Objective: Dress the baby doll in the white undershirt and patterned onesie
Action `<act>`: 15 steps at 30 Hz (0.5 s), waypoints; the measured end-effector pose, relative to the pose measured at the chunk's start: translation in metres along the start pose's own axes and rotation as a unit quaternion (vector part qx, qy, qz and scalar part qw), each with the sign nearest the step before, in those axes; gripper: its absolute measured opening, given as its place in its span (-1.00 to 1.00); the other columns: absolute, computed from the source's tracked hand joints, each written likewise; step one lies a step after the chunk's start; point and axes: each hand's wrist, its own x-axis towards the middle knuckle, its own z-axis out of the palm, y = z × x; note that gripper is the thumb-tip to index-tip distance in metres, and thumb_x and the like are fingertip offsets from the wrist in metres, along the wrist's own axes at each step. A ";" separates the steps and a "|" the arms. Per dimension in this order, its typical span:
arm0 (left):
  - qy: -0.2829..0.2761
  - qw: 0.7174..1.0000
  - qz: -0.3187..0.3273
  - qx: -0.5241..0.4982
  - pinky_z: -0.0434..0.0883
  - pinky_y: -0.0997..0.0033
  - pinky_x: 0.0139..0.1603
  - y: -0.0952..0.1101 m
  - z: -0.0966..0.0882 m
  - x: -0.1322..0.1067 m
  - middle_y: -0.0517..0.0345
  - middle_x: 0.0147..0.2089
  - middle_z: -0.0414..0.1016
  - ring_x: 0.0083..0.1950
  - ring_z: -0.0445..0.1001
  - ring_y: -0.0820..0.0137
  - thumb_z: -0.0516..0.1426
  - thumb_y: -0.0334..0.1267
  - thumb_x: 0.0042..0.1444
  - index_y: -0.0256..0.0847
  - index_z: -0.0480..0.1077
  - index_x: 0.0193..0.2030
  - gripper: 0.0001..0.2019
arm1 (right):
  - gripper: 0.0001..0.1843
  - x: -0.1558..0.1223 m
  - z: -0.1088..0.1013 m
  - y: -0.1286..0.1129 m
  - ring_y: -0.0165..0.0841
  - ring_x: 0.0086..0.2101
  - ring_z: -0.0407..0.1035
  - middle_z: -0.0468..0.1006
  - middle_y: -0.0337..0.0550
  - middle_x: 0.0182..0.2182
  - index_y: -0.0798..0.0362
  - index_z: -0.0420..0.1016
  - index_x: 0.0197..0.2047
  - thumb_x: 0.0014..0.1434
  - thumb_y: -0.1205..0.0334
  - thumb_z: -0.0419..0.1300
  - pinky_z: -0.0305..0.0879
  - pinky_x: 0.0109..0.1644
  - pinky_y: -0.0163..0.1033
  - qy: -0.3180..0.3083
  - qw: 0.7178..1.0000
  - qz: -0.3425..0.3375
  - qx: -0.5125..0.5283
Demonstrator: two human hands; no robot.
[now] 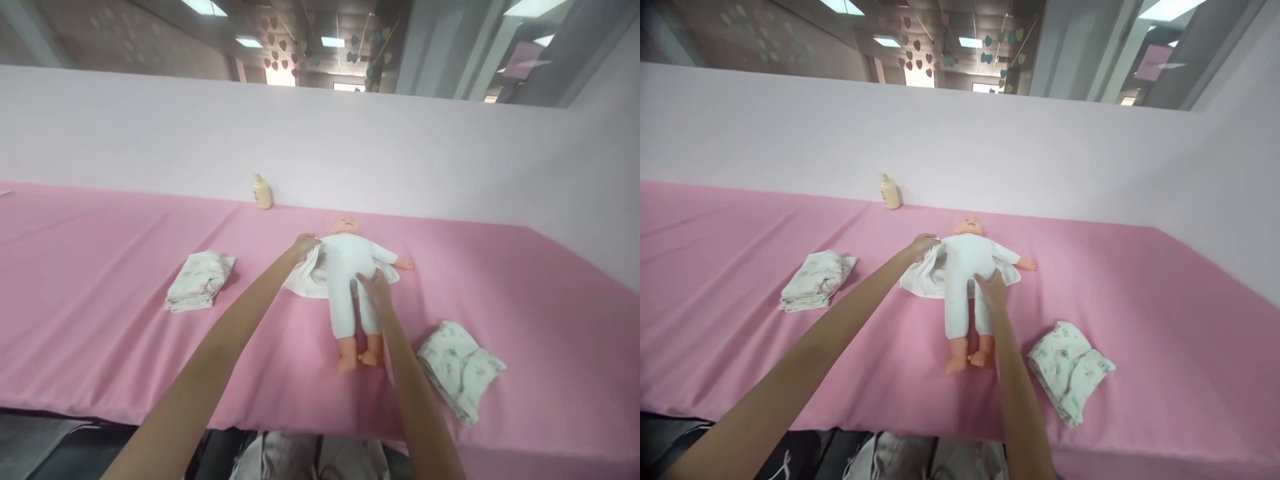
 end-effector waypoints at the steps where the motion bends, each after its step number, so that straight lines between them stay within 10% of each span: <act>1: 0.007 1.000 -0.003 -0.026 0.37 0.48 -0.36 0.000 0.007 0.002 0.03 -0.27 0.48 -0.33 0.45 0.42 0.21 -0.36 -0.04 -0.34 0.30 0.11 -0.49 | -0.30 -0.001 -0.001 0.005 -0.08 0.05 0.31 0.39 0.20 0.08 0.19 0.25 0.16 0.02 -0.01 0.23 0.26 0.07 -0.12 -0.014 0.999 0.009 0.038; 7: 0.061 0.991 -0.009 -0.119 0.36 0.50 -0.33 -0.006 0.031 0.011 0.13 -0.38 0.45 -0.37 0.44 0.46 0.14 -0.51 -0.02 -0.31 0.35 0.06 -0.56 | -0.33 -0.015 -0.001 0.001 -0.24 -0.09 0.42 0.44 -0.11 0.07 -0.07 0.23 0.19 -0.02 0.13 0.25 0.43 -0.13 -0.16 -0.147 0.949 0.053 0.274; 15: 0.077 0.986 -0.019 -0.145 0.40 0.45 -0.35 0.013 0.032 0.014 0.16 -0.33 0.44 -0.38 0.41 0.50 0.14 -0.26 0.16 -0.35 0.39 -0.19 -0.83 | -0.39 -0.027 -0.015 -0.011 -0.18 -0.12 0.42 0.46 -0.04 0.04 0.00 0.37 0.10 -0.09 0.23 0.28 0.40 -0.11 -0.16 -0.195 0.938 0.080 0.275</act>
